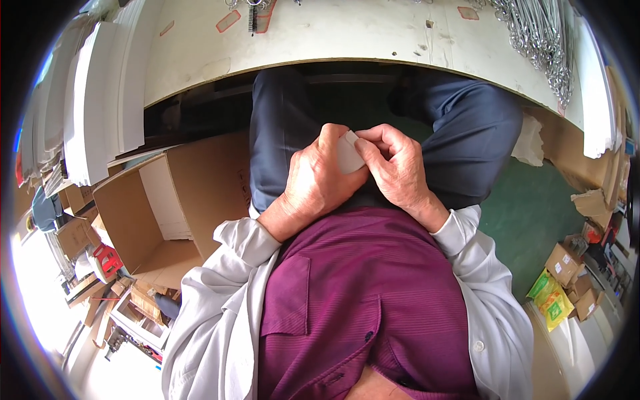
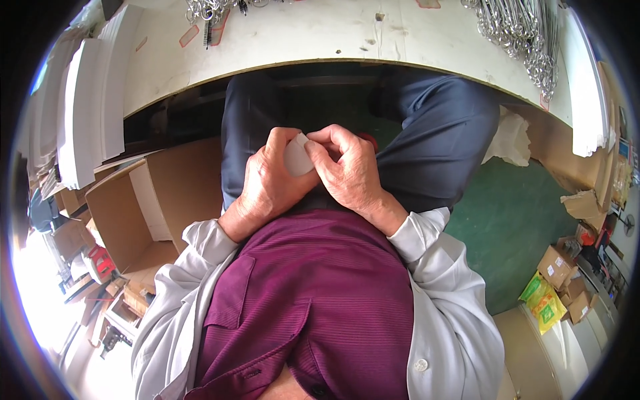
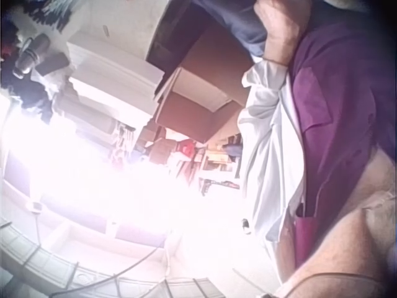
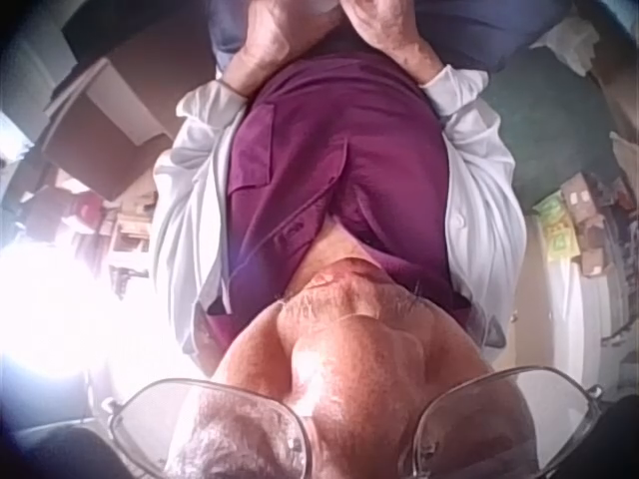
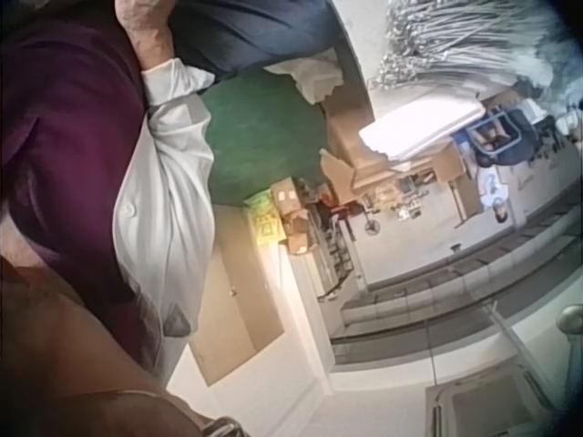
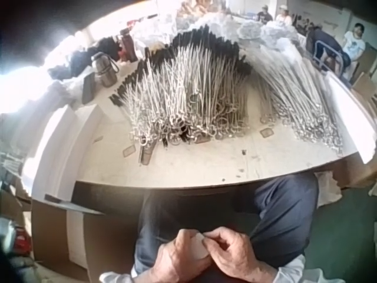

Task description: The recorder is picking up bunches of wire brushes and carefully inserting them into small white cardboard boxes, then folding the box flaps to close them.

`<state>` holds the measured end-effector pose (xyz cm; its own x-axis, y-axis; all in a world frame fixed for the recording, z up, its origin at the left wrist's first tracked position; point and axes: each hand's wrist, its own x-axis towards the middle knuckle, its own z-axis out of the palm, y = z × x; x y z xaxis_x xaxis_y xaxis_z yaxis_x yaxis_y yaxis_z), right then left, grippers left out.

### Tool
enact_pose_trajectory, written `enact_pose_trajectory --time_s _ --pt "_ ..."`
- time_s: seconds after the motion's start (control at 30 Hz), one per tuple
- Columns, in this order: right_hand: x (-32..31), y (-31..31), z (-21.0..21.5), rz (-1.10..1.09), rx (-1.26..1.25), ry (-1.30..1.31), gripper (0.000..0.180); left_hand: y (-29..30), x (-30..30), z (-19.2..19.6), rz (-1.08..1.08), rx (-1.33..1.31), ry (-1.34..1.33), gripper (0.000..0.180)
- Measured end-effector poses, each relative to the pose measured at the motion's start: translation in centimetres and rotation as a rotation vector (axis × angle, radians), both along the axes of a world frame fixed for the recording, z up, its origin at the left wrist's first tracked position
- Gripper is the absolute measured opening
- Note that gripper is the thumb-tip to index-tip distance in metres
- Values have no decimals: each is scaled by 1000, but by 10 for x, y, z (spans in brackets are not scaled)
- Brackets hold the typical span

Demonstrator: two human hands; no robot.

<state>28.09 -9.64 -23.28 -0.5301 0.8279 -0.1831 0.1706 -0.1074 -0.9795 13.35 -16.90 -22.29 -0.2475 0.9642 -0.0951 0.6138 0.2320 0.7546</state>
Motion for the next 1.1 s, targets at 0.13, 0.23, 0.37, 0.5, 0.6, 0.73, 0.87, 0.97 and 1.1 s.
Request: enact_pose_trajectory --time_s 0.13,0.23,0.37,0.5,0.6,0.73,0.87,0.97,1.1 --pt "0 -3 1 -34 -9 19 12 1 0 3 -3 22 21 50" --pt "3 -2 3 -35 -30 22 10 1 -1 7 -41 -40 32 46" --pt "6 -2 2 -57 -156 97 9 -2 0 9 -37 -10 10 47" --pt "9 -3 1 -79 -244 123 10 -5 1 6 -57 10 37 49" --pt "12 -3 -1 -92 -262 114 11 -6 2 8 -52 21 19 49" --pt "11 -4 -2 -107 -262 119 12 -7 3 7 -52 38 29 48" --pt "7 -5 -1 -145 -244 125 11 -6 4 9 -63 -11 40 57" --pt "1 -7 1 -151 -139 80 10 -6 2 9 -47 -6 54 56" --pt "-4 -9 2 -129 104 6 13 -6 2 3 -34 84 73 43"
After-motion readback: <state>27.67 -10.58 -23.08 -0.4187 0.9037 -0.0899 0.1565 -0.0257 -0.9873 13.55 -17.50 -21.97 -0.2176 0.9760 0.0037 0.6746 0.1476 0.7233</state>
